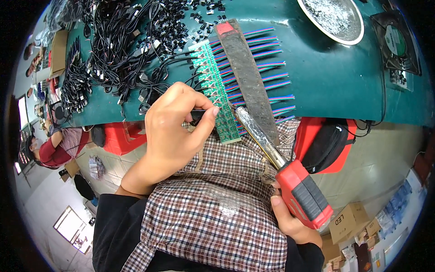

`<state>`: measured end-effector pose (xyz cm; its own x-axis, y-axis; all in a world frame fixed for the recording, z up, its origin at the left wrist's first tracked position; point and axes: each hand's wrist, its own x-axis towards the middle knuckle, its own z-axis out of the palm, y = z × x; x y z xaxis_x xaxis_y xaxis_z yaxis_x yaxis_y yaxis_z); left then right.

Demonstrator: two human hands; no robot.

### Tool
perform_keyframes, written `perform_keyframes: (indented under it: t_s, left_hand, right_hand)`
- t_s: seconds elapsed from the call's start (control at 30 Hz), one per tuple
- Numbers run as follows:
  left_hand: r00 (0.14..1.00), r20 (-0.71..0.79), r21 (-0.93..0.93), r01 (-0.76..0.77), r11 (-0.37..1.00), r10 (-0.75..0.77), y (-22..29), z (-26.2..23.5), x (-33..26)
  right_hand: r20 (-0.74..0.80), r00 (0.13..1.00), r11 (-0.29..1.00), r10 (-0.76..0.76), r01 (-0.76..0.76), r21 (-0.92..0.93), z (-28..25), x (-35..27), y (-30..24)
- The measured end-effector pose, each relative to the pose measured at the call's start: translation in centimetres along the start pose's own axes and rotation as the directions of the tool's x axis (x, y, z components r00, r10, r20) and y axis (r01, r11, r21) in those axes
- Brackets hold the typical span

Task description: The person assembles electronic components by soldering wiring harnesses and connector plugs to a circuit board with a soldering iron, using tweezers to manipulate small parts.

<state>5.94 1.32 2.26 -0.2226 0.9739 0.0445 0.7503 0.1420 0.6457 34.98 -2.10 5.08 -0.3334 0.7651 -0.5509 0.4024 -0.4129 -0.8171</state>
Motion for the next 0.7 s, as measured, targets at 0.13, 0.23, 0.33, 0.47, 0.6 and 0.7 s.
perform_keyframes:
  t_s: [0.13, 0.23, 0.33, 0.47, 0.6, 0.7]
  left_hand:
    - [1.0, -0.002, 0.002, -0.01, 1.0, 0.01, -0.4, 0.0, 0.2]
    - [1.0, 0.002, 0.035, -0.012, 0.999, 0.012, -0.5, 0.2, 0.2]
    - [0.999, 0.02, 0.069, -0.026, 0.997, 0.025, -0.4, 0.1, 0.3]
    - [0.998, 0.045, 0.115, -0.052, 0.992, 0.047, -0.3, -0.2, 0.6]
    - [0.994, 0.081, 0.117, -0.082, 0.99, 0.073, -0.3, -0.4, 0.8]
    - [0.991, 0.104, 0.108, -0.098, 0.989, 0.087, -0.3, -0.7, 1.0]
  right_hand:
    - [0.014, 1.0, 1.0, -0.02, 0.019, 0.011, 0.4, 0.2, 0.8]
    - [0.028, 0.996, 0.996, 0.083, -0.083, 0.019, 0.0, 0.1, 0.3]
    - [-0.013, 0.999, 0.999, -0.044, 0.043, -0.028, 0.8, 0.4, 0.8]
    - [0.003, 1.0, 0.999, -0.024, 0.024, -0.023, 0.9, 0.9, 0.0]
    - [-0.013, 0.999, 0.999, -0.034, 0.034, -0.032, 1.2, 1.1, -0.1]
    - [-0.049, 0.997, 0.997, -0.066, 0.064, -0.034, 1.2, 1.0, 0.3]
